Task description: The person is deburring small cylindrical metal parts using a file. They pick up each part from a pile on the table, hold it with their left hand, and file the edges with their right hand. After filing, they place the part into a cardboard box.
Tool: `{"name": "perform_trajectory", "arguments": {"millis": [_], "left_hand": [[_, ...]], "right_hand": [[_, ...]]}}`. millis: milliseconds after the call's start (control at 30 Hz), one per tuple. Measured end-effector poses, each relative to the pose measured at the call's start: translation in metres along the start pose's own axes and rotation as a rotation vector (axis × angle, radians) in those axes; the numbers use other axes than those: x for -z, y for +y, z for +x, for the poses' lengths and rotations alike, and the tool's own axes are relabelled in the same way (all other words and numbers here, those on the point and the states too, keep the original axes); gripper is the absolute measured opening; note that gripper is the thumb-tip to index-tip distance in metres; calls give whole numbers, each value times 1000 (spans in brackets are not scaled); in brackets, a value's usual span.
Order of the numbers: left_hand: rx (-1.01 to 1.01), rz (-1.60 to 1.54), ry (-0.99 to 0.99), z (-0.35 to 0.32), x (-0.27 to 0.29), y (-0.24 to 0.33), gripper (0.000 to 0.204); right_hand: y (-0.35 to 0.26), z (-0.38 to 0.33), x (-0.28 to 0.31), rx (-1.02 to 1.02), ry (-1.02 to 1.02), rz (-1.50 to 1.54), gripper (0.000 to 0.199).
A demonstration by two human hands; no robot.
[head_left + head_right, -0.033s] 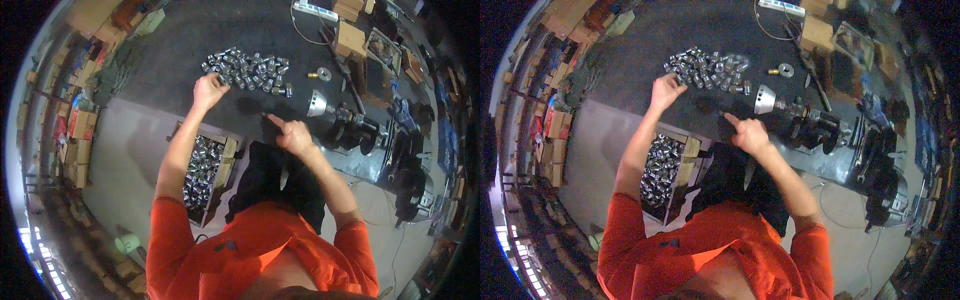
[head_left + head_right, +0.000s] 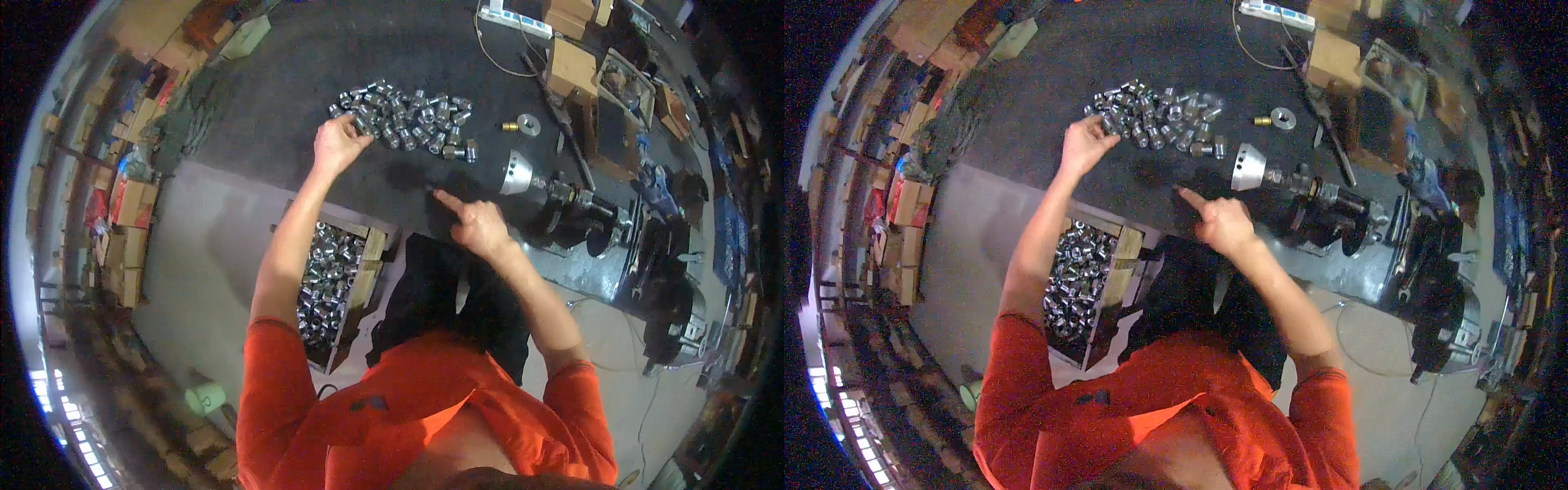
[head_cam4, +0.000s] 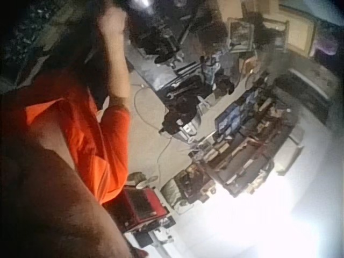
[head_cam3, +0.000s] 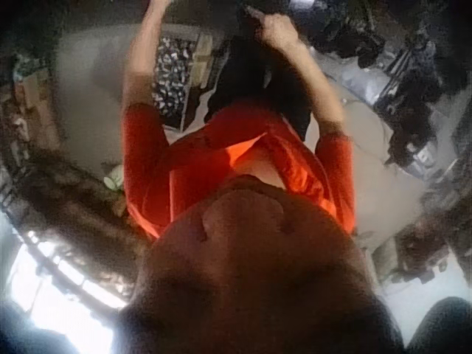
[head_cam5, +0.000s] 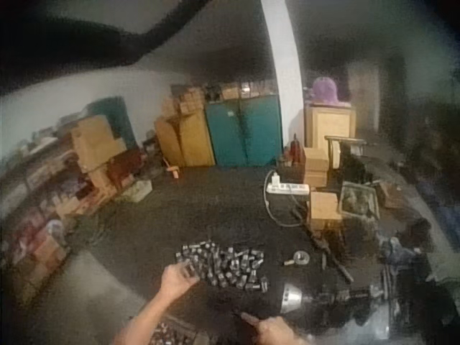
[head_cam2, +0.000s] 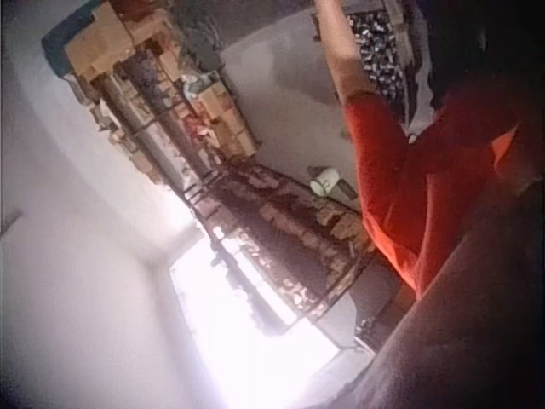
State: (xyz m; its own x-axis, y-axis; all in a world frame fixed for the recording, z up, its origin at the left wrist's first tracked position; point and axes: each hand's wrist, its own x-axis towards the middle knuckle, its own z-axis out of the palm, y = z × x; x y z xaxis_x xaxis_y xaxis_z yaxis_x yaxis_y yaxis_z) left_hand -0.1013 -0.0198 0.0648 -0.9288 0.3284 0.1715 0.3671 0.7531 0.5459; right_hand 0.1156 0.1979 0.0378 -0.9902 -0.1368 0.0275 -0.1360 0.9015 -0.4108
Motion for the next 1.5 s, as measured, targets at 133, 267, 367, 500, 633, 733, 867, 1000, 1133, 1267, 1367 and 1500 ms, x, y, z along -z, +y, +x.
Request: {"name": "perform_trajectory", "arguments": {"millis": [133,267,367,500,633,733,867,1000,1133,1267,1367,1500], "left_hand": [[-18,51,99,51,3,8,40],[-18,122,86,91,-4,9,49],[-45,220,10,115,-22,23,44],[-53,286,-86,130,-51,43,47],[-58,399,-143,133,-69,52,49],[-60,375,-162,127,-65,51,54],[-207,295,-81,109,-30,28,51],[-319,171,22,60,21,13,49],[-142,20,61,-42,86,-18,35],[200,-388,101,-155,86,-84,28],[186,7,-206,-206,51,-171,30],[292,176,-321,-221,32,-169,29]], "right_hand": [[26,-9,-43,139,274,-24,61],[9,-13,-28,183,335,-68,56],[11,-11,-28,230,331,-86,56],[10,-11,-20,235,182,-55,50],[15,-8,-26,250,199,-54,48],[14,-7,-27,220,198,-46,47],[14,-6,-28,236,215,-16,48],[18,-5,-27,133,191,122,51],[5,2,-8,-33,205,87,47],[-9,11,6,-201,96,165,42],[-8,11,4,-208,110,158,36],[-8,12,8,-255,129,9,21]]}}
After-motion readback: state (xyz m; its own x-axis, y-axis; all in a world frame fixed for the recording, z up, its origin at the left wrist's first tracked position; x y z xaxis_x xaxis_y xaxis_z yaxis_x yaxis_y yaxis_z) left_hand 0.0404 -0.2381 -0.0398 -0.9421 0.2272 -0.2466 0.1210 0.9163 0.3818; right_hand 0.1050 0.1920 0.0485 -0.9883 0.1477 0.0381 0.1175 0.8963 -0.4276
